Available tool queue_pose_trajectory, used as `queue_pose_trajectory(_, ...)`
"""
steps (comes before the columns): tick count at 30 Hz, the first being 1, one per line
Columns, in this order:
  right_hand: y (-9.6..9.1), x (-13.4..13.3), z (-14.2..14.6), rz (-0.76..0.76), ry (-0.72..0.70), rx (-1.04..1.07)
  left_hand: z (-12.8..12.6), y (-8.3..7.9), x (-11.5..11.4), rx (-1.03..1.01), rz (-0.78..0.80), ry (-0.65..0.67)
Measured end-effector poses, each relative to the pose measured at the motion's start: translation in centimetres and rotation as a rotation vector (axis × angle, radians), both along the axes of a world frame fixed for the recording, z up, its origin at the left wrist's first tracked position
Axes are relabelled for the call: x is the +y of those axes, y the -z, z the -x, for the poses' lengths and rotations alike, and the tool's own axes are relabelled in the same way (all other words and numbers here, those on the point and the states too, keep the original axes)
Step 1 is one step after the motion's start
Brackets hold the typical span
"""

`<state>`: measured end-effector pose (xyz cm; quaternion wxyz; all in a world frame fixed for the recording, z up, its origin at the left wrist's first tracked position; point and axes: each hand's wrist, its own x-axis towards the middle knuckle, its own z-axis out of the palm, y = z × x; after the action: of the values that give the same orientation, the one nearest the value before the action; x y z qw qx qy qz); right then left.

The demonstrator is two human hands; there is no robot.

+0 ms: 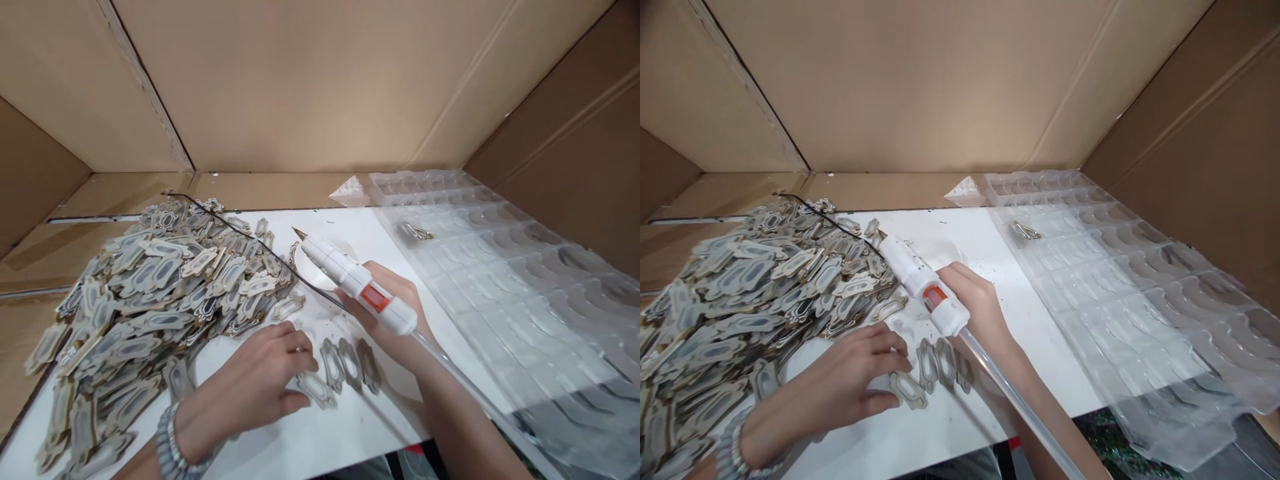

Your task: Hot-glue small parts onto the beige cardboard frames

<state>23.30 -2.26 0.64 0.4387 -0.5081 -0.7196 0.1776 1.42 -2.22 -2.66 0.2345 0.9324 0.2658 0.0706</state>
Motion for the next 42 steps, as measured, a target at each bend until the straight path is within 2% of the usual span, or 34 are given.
queue_pose_trajectory(4,-0.1,0.0,0.1,0.003,0.012,-0.004,0.0,-0.1,0.0,-0.076,0.009,0.007)
queue_pose_trajectory(8,-0.2,0.0,0.2,0.004,0.056,-0.002,0.9,-1.0,0.8,-0.188,-0.065,-0.152)
queue_pose_trajectory(11,-0.2,0.0,0.4,-0.008,0.065,0.025,2.0,-2.0,1.5,-0.305,-0.202,-0.285)
queue_pose_trajectory(17,-0.3,-0.1,0.3,0.057,0.018,0.06,3.1,-3.7,2.1,-0.455,-0.496,-0.322)
queue_pose_trajectory(23,-0.1,-0.5,0.1,0.056,-0.141,0.066,4.1,-4.1,2.4,-0.398,-0.696,-0.501)
queue_pose_trajectory(28,0.2,-0.5,-0.2,0.1,-0.295,0.013,5.0,-3.5,2.9,-0.392,-0.886,-0.46)
queue_pose_trajectory(32,0.3,-0.5,-0.1,0.147,-0.313,-0.001,5.2,-3.3,3.1,-0.363,-0.967,-0.433)
queue_pose_trajectory(42,-0.3,-0.6,0.2,0.283,-0.31,-0.033,5.0,-3.4,3.2,-0.344,-1.027,-0.404)
